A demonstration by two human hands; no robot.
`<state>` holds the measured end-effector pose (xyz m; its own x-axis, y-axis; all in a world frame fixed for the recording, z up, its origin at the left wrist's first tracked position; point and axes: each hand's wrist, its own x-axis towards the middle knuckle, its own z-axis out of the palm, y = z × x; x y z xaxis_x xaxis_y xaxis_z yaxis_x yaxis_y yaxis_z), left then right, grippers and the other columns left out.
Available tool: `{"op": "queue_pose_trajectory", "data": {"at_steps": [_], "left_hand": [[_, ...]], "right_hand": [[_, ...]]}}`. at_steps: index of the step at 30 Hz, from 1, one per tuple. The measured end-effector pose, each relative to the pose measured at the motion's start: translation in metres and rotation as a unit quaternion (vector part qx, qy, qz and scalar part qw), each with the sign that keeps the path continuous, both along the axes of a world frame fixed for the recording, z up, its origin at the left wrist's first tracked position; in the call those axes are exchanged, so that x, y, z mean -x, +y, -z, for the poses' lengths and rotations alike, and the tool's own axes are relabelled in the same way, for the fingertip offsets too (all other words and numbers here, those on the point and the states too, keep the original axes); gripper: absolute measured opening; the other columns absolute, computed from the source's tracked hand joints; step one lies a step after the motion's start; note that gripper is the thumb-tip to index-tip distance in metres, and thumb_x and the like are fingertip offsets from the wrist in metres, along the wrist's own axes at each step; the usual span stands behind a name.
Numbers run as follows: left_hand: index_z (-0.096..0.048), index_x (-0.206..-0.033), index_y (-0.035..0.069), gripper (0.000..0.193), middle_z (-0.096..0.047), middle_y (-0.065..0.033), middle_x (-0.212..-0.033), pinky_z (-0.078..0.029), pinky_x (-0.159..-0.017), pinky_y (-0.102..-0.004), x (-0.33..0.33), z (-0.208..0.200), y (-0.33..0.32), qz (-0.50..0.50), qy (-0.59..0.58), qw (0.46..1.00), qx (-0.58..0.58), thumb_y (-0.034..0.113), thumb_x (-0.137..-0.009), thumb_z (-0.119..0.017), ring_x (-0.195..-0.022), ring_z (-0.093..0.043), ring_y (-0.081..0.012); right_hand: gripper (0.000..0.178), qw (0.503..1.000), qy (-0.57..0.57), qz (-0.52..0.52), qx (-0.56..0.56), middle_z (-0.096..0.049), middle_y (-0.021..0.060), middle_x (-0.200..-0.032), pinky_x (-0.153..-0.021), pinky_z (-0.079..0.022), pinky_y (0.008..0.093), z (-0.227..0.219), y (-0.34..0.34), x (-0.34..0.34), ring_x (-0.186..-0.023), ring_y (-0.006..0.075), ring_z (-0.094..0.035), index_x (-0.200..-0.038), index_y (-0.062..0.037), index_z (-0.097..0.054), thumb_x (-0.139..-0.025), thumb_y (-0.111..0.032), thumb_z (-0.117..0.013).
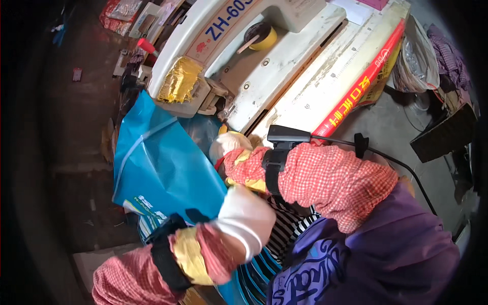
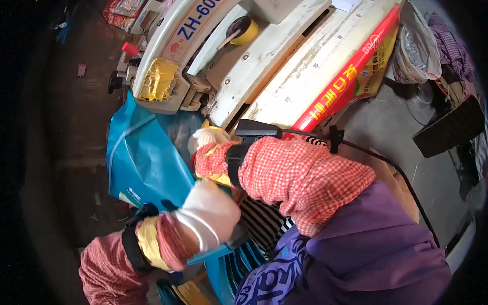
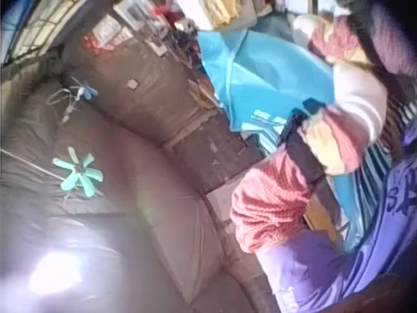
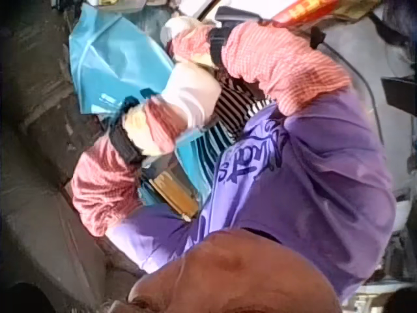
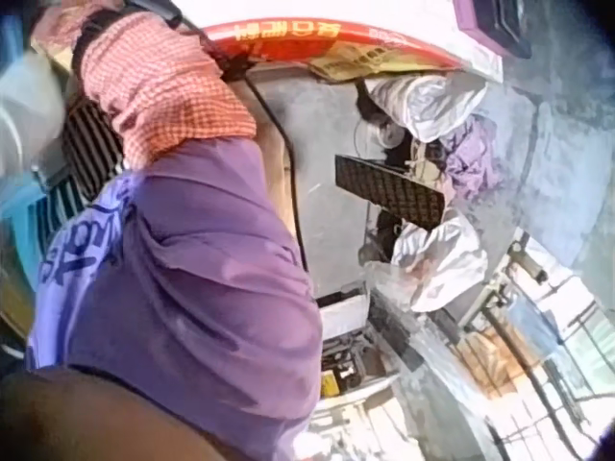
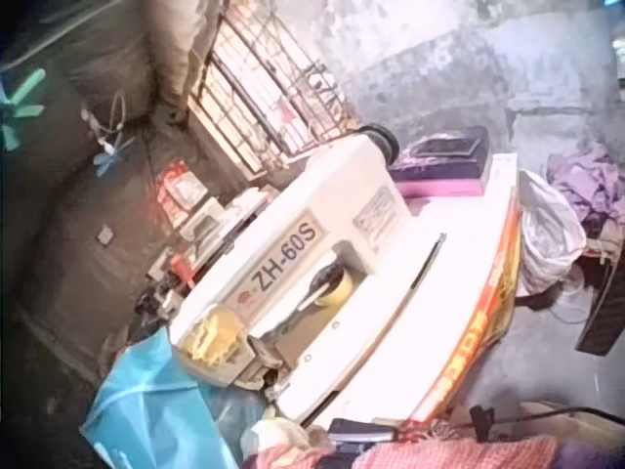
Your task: Manually sealing the edges of large plastic fertilizer bags using a sewing or heat-sealing machine.
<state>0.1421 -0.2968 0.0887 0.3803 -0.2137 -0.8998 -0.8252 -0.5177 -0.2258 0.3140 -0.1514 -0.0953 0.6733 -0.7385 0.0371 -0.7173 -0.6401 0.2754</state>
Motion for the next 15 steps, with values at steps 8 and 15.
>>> {"op": "queue_pose_trajectory", "data": {"at_steps": [8,15], "left_hand": [[-0.068,-0.076,0.009,0.013,-0.064,-0.0071,-0.071,-0.047,-0.062,-0.0332,0.005,-0.042,0.019,-0.052,-0.058,0.991,-0.107,0.018,-0.074,-0.058,-0.074,-0.064,-0.0228],[-0.068,-0.069,0.008,0.023,-0.063,-0.0105,-0.068,-0.047,-0.064,-0.0395,-0.030,-0.012,0.000,-0.062,0.066,0.993,-0.075,0.028,-0.075,-0.057,-0.068,-0.061,-0.0279]], "right_hand": [[0.019,0.915,-0.010,0.136,0.379,-0.059,0.0077,-0.066,-0.059,-0.049,0.0377,-0.010,0.000,0.015,-0.059,0.0233,-0.058,-0.073,-0.0055,-0.063,-0.072,-0.024,-0.065],[0.019,0.705,-0.013,0.248,0.664,-0.058,0.0081,-0.067,-0.060,-0.048,0.0368,0.068,0.035,0.041,-0.059,0.0237,-0.057,-0.068,-0.0060,-0.060,-0.073,-0.024,-0.064]]}}
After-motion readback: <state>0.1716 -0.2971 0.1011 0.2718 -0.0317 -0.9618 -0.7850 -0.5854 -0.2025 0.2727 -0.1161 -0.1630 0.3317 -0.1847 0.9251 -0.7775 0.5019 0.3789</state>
